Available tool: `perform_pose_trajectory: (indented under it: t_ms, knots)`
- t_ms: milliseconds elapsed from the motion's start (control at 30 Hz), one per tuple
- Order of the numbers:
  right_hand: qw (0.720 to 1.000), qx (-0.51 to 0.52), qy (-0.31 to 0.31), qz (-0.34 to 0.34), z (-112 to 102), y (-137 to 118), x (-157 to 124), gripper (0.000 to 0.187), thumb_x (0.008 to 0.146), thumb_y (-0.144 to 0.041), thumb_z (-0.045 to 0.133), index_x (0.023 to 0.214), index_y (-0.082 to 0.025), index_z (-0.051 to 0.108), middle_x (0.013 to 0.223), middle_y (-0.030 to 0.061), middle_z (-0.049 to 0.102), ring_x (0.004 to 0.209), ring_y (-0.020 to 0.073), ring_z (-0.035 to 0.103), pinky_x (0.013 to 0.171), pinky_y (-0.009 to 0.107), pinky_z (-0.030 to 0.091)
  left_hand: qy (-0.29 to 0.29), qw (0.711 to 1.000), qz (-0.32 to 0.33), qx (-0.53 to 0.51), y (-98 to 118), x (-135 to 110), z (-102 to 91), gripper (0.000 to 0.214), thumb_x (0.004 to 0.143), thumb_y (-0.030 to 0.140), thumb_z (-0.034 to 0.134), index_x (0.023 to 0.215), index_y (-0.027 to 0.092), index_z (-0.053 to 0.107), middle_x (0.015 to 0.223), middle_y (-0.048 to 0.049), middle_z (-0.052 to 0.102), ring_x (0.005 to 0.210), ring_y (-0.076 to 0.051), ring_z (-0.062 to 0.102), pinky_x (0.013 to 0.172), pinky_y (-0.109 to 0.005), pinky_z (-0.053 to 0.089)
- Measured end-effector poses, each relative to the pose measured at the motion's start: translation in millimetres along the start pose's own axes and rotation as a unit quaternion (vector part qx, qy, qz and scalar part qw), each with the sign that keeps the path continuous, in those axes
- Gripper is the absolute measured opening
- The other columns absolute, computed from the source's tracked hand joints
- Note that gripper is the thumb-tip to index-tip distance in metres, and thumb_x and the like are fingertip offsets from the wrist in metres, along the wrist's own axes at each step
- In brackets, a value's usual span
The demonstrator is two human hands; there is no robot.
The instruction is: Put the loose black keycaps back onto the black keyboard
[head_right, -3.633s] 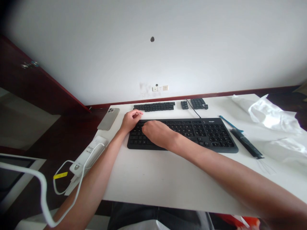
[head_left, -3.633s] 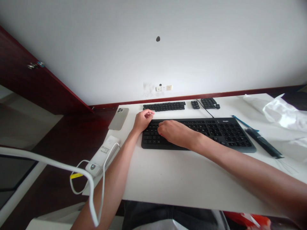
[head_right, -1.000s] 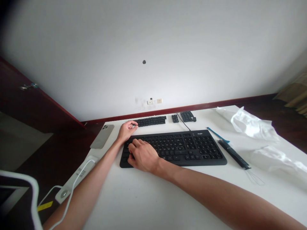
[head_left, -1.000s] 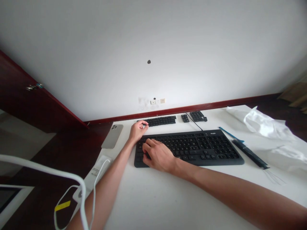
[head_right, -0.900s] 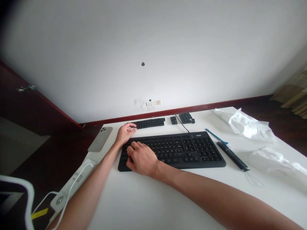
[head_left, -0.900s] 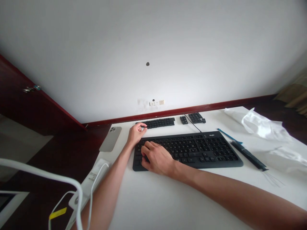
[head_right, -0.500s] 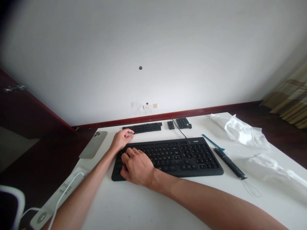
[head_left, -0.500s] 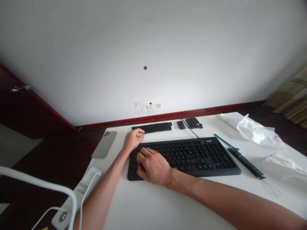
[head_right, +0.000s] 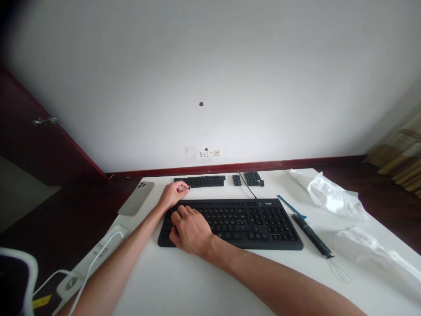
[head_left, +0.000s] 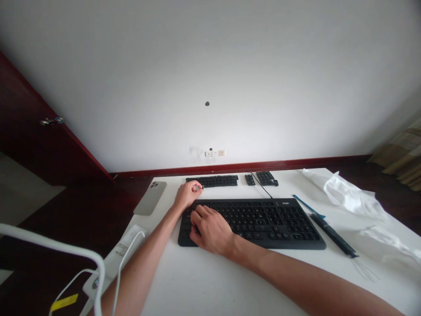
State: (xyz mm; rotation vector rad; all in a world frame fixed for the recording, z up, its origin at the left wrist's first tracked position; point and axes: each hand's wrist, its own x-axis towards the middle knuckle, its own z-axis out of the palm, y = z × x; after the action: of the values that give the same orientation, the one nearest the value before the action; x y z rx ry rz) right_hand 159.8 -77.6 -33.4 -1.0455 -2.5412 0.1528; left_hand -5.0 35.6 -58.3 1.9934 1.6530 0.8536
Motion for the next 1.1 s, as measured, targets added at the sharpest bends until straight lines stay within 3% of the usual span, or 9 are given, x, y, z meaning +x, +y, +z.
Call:
perform_pose_trajectory:
  t_ms: [200, 833, 1100]
  knots:
    - [1.0, 0.001, 0.002, -0.002, 0.7, -0.4, -0.1, 0.008, 0.091, -0.027, 0.058, 0.093, -0.02, 0.056, 0.096, 0.0053, 0.06, 0.086, 0.0206, 0.053, 0.075, 0.033, 0.04, 0.006, 1.0, 0.006, -0.007, -2.3, 0.9, 1.3, 0.02, 0.081, 0.03, 0.068, 0.099, 0.023, 0.073, 0.058, 0.0071, 0.051, 0.056, -0.011, 0.047, 0.059, -0.024, 0.034]
    - [0.995, 0.095, -0.026, 0.023, -1.0, 4.7, 2.5, 0.009, 0.087, -0.019, 0.059, 0.091, -0.022, 0.052, 0.099, 0.0023, 0.058, 0.09, 0.0186, 0.054, 0.082, 0.031, 0.043, 0.005, 1.0, -0.026, 0.002, 5.8, -2.7, -1.7, 0.014, 0.081, 0.024, 0.068, 0.094, 0.024, 0.074, 0.062, 0.0065, 0.058, 0.059, -0.01, 0.051, 0.061, -0.023, 0.033]
    - [0.995, 0.087, -0.034, 0.033, -4.3, 0.6, 3.5, 0.008, 0.087, -0.02, 0.059, 0.089, -0.022, 0.052, 0.098, 0.002, 0.058, 0.088, 0.0183, 0.053, 0.081, 0.031, 0.044, 0.009, 0.999, -0.034, 0.004, 9.7, -4.2, -2.1, 0.013, 0.082, 0.023, 0.067, 0.093, 0.023, 0.074, 0.061, 0.0063, 0.057, 0.058, -0.01, 0.051, 0.061, -0.023, 0.034]
